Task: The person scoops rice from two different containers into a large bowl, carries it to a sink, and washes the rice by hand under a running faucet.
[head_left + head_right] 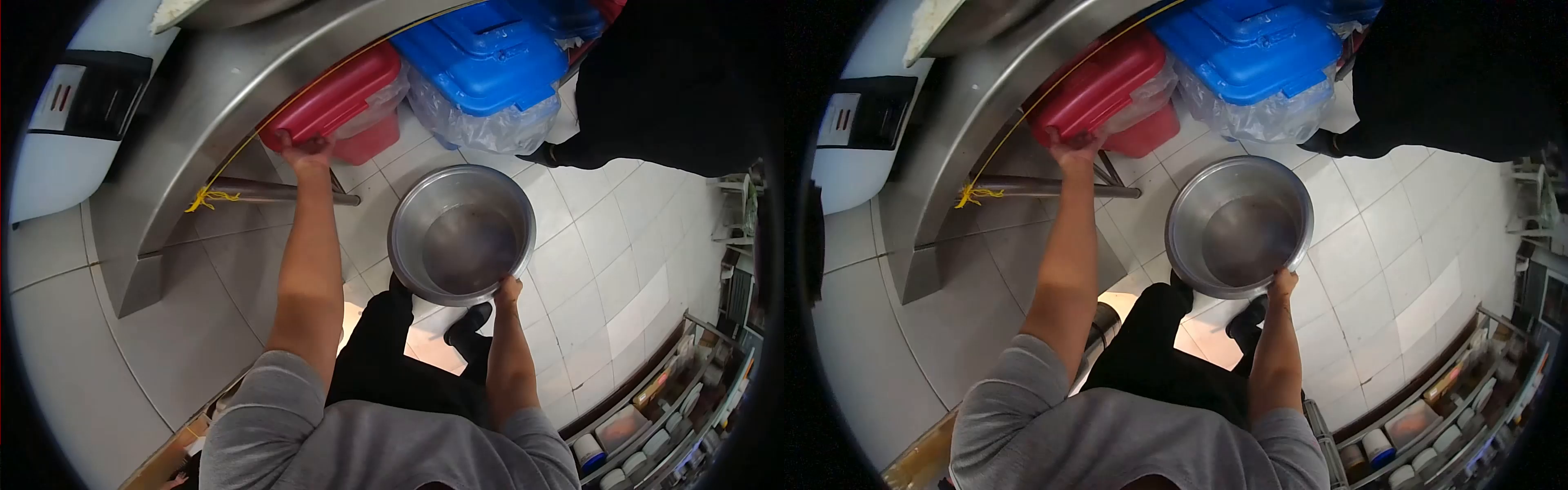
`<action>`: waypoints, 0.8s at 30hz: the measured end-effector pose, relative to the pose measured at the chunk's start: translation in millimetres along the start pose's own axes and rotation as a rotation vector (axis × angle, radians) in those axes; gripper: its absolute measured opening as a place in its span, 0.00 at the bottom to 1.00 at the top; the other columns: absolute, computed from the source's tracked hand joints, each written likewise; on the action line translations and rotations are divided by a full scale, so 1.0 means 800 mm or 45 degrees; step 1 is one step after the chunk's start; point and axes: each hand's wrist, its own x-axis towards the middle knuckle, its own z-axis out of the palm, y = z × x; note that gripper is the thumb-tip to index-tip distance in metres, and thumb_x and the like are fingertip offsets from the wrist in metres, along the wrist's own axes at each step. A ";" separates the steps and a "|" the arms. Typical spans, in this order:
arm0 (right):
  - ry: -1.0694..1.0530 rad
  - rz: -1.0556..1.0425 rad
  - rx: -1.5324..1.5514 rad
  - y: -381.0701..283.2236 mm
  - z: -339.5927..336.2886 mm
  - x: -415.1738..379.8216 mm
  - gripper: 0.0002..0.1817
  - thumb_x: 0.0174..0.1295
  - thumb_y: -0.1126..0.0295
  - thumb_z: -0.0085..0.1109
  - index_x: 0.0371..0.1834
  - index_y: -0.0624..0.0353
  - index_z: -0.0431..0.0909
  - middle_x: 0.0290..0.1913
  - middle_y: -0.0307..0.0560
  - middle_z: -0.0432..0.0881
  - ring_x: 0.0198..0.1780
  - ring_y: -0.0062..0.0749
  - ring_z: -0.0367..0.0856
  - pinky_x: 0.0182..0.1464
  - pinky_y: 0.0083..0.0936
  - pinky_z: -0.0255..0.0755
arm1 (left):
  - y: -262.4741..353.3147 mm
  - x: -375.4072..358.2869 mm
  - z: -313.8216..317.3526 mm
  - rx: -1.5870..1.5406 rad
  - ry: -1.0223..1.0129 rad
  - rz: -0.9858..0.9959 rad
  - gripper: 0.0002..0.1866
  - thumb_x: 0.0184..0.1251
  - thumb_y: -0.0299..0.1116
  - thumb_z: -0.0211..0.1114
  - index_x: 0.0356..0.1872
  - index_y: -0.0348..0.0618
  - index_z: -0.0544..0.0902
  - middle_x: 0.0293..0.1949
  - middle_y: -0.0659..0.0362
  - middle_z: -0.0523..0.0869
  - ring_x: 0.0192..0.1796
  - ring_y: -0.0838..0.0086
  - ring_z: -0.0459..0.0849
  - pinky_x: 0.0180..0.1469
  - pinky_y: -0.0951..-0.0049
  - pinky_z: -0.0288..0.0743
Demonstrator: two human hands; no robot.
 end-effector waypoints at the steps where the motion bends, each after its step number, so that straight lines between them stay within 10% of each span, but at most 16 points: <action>1: -0.003 -0.016 0.004 0.003 -0.008 0.002 0.17 0.39 0.80 0.52 0.36 0.74 0.72 0.30 0.49 0.75 0.28 0.37 0.75 0.32 0.31 0.70 | -0.002 -0.004 0.003 0.000 0.004 0.013 0.31 0.60 0.56 0.58 0.57 0.45 0.68 0.52 0.54 0.73 0.53 0.61 0.72 0.51 0.47 0.68; 5: 0.236 -0.094 -0.292 0.066 -0.055 0.067 0.18 0.42 0.78 0.56 0.39 0.76 0.72 0.31 0.51 0.76 0.29 0.39 0.75 0.34 0.31 0.71 | -0.003 0.003 -0.012 0.012 -0.146 -0.003 0.29 0.60 0.51 0.60 0.56 0.44 0.68 0.52 0.54 0.74 0.53 0.60 0.73 0.55 0.44 0.66; 13: 0.016 0.633 -0.083 0.085 -0.144 0.092 0.12 0.53 0.70 0.56 0.41 0.57 0.71 0.28 0.45 0.65 0.32 0.37 0.66 0.43 0.45 0.66 | -0.003 0.005 -0.014 0.053 -0.077 0.098 0.27 0.50 0.37 0.64 0.53 0.43 0.70 0.48 0.55 0.77 0.52 0.62 0.75 0.57 0.45 0.67; 23: 0.019 0.801 -0.026 0.140 -0.168 0.146 0.17 0.52 0.66 0.52 0.46 0.55 0.69 0.32 0.45 0.64 0.32 0.36 0.63 0.46 0.59 0.59 | -0.005 0.031 -0.034 0.121 -0.048 0.263 0.24 0.45 0.33 0.67 0.47 0.40 0.73 0.45 0.55 0.77 0.45 0.65 0.76 0.48 0.65 0.73; 24: 0.021 0.776 -0.185 0.130 -0.165 0.136 0.20 0.50 0.64 0.51 0.47 0.56 0.75 0.50 0.56 0.74 0.49 0.47 0.71 0.44 0.45 0.66 | -0.009 0.024 -0.032 0.119 -0.045 0.258 0.24 0.45 0.33 0.68 0.46 0.40 0.73 0.45 0.56 0.77 0.43 0.66 0.76 0.47 0.66 0.74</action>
